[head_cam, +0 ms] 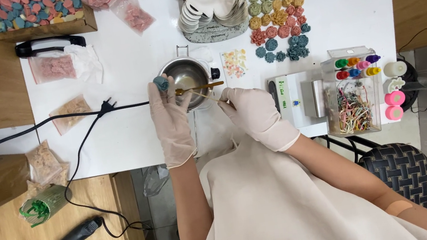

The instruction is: The person is melting wax beads and using a stamp to create flower-shaped seals, then attaching them to small rubber bands.

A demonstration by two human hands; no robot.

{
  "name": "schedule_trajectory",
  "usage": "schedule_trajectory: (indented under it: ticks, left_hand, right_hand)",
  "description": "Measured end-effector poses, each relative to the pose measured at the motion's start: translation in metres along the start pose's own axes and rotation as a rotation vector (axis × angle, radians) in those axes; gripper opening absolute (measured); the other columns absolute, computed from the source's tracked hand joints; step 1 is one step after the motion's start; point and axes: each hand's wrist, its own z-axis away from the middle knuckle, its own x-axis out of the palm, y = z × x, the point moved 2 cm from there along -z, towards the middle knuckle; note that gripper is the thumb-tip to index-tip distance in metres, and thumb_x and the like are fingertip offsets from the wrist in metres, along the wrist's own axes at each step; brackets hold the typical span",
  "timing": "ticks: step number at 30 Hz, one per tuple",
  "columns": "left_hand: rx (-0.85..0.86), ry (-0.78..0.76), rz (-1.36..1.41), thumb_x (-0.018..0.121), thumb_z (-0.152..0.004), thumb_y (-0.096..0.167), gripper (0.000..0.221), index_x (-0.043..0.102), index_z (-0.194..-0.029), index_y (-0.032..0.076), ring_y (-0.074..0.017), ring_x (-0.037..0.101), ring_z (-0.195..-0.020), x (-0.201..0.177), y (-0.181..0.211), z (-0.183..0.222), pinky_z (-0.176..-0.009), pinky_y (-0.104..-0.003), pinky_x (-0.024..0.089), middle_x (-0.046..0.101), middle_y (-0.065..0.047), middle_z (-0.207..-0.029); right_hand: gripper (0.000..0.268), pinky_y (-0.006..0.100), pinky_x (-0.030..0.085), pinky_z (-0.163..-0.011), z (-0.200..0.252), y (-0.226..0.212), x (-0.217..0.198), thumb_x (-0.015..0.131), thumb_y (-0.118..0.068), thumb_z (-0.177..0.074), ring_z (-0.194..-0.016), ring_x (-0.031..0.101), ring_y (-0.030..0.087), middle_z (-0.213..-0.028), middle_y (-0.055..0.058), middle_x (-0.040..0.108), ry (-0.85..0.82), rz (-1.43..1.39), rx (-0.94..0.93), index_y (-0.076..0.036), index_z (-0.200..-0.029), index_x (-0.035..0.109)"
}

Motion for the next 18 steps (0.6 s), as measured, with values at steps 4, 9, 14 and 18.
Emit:
schedule_trajectory:
  ticks: [4,9,14,18]
  left_hand:
    - [0.041,-0.027,-0.029,0.058,-0.104,0.032,0.032,0.060,-0.124,0.007,-0.0196,0.063,-0.121,-0.011,0.008,-0.003,-0.114,-0.050,0.048,0.068,-0.007,-0.125]
    - [0.000,0.011,-0.095,0.048,-0.107,0.028,0.032,0.058,-0.124,0.003,-0.0212,0.066,-0.118,-0.001,0.014,0.008,-0.112,-0.046,0.049,0.069,-0.013,-0.123]
    - [-0.052,-0.075,-0.097,0.049,-0.109,0.027,0.031,0.057,-0.126,0.002,-0.0230,0.068,-0.118,0.013,0.005,0.020,-0.113,-0.044,0.049,0.070,-0.016,-0.122]
    - [-0.104,-0.073,-0.121,0.053,-0.105,0.025,0.031,0.058,-0.125,0.002,-0.0266,0.069,-0.117,0.021,-0.001,0.030,-0.108,-0.042,0.053,0.071,-0.017,-0.119]
  right_hand:
    - [0.015,0.047,0.052,-0.065,0.012,0.030,0.001,0.067,-0.023,-0.096,-0.073,0.068,0.036,-0.090,0.016,0.069,0.143,-0.098,-0.022,-0.009,-0.098,0.069]
    - [0.021,0.050,0.053,-0.077,0.017,0.104,0.037,0.063,-0.024,-0.098,-0.087,0.068,0.042,-0.097,0.022,0.068,0.162,-0.165,0.243,-0.005,-0.103,0.068]
    - [0.033,0.050,0.053,-0.085,-0.004,0.136,0.091,0.064,-0.034,-0.092,-0.093,0.069,0.042,-0.098,0.022,0.074,-0.094,-0.171,0.480,-0.007,-0.110,0.069]
    - [0.039,0.049,0.053,-0.088,-0.017,0.119,0.088,0.062,-0.039,-0.096,-0.096,0.070,0.042,-0.099,0.024,0.074,-0.179,-0.115,0.435,-0.004,-0.109,0.072]
